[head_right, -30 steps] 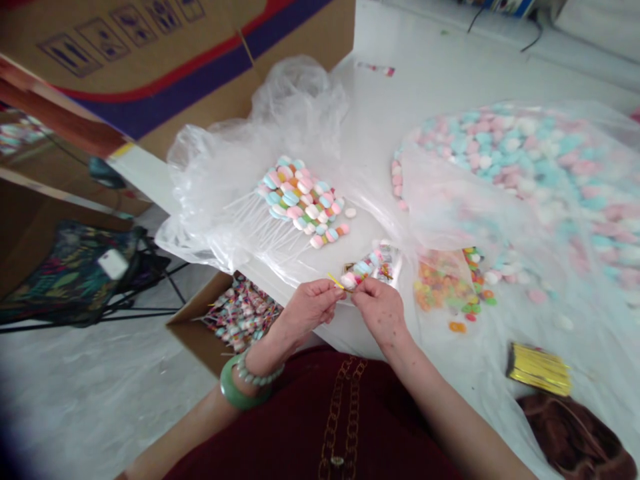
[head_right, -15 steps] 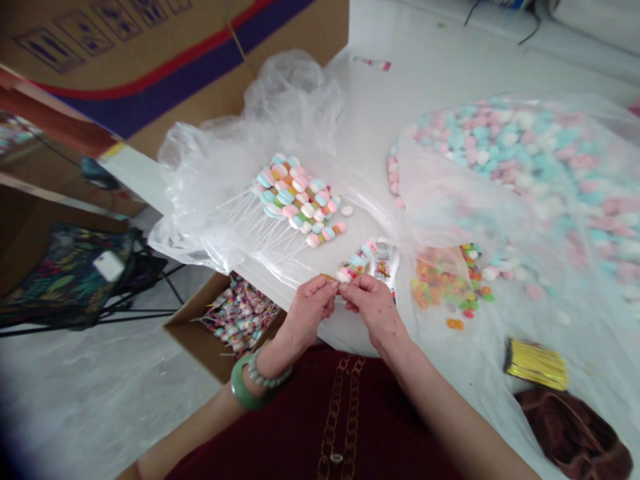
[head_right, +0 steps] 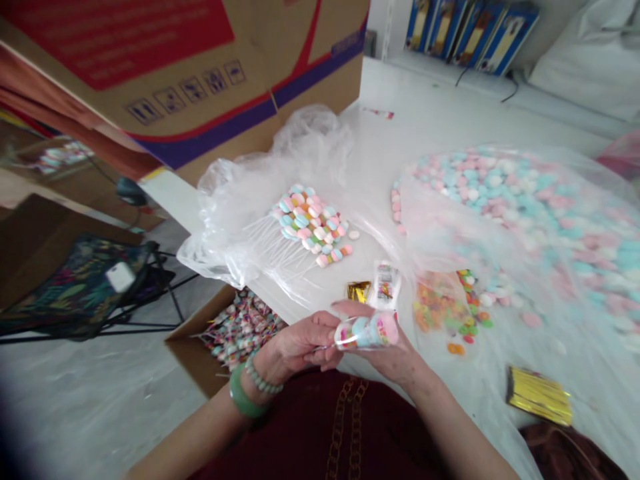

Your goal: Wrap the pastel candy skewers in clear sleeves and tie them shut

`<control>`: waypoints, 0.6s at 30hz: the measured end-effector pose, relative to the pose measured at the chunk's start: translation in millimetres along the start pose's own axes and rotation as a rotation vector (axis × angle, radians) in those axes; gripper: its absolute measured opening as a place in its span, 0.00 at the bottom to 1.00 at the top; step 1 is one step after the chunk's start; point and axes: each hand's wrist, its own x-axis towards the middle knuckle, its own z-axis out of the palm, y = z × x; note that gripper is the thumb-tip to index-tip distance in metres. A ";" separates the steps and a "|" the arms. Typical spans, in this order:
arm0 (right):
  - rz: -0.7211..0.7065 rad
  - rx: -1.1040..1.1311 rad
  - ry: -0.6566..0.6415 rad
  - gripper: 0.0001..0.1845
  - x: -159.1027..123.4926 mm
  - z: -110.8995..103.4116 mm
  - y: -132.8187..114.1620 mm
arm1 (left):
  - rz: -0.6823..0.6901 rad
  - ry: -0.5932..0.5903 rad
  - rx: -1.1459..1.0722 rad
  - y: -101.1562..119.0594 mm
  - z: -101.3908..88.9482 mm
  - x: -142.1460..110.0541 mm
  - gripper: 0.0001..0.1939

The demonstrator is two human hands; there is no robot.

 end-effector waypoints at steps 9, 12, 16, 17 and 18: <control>-0.793 -1.401 -0.256 0.10 -17.4 11.6 -34.2 | -0.031 0.015 1.122 67.0 14.4 -39.0 0.12; -0.666 -1.545 -0.254 0.12 -8.7 17.5 -38.9 | 0.236 0.378 1.782 60.8 40.0 -46.1 0.10; -0.241 -0.897 0.105 0.09 16.2 25.2 -32.5 | 0.451 0.818 2.168 39.6 64.8 -49.4 0.11; -0.142 -0.680 0.164 0.08 22.5 28.1 -29.9 | 0.508 0.873 2.181 35.0 64.7 -48.5 0.12; -0.056 -0.461 0.177 0.09 28.2 31.4 -27.4 | 0.586 0.923 2.154 30.8 61.8 -46.7 0.12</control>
